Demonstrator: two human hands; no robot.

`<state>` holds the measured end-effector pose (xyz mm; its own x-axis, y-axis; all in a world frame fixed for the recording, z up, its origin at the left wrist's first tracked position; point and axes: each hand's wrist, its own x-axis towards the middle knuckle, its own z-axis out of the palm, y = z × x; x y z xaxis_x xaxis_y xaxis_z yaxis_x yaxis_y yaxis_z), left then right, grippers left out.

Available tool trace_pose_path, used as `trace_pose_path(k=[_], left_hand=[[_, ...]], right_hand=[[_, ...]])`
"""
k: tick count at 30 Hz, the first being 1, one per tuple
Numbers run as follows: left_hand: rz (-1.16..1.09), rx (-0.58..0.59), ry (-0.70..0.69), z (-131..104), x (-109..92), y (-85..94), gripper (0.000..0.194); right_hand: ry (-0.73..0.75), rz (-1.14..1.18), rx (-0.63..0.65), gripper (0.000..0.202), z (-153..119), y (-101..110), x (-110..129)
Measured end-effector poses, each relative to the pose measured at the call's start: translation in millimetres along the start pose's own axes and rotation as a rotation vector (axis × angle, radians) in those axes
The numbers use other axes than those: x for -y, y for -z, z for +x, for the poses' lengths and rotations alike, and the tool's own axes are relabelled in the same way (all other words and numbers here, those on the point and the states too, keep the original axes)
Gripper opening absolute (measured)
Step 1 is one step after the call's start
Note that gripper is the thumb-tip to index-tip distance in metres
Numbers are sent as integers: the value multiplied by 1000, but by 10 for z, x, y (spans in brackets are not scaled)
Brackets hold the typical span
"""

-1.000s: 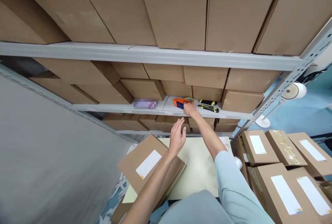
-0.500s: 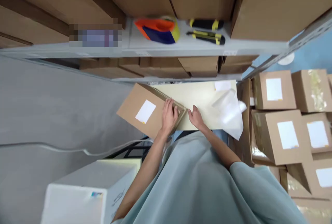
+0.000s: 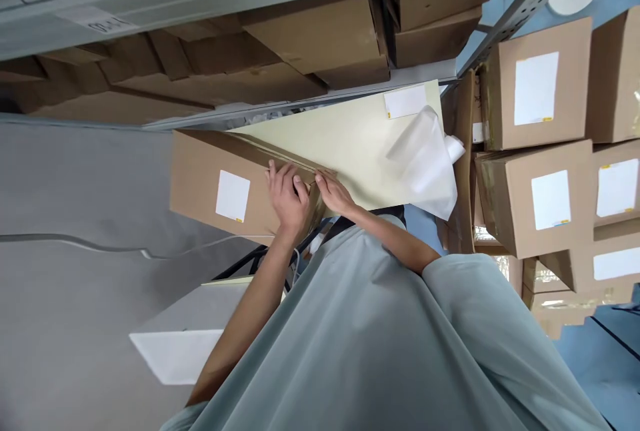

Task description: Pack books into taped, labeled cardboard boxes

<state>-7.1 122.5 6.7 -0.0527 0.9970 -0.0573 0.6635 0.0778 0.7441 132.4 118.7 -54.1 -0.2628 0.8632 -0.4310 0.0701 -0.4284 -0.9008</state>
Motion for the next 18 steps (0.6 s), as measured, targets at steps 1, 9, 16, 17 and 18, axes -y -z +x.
trace_pose_path(k=[1,9,16,17,18], left_hand=[[30,-11,-5,5,-6,-14,52],[205,-44,-79,40,-47,-61,51],[177,-41,-86,27,-41,-95,43],[155,-39,-93,20,-53,-94,43],[128,-35,-104,23,-65,-79,43]], right_hand=[[-19,3,19,89,96,16,3],[-154,142,91,89,319,261,4],[-178,159,119,82,318,194,73],[-197,150,105,80,340,159,108],[-215,134,72,78,348,128,147]])
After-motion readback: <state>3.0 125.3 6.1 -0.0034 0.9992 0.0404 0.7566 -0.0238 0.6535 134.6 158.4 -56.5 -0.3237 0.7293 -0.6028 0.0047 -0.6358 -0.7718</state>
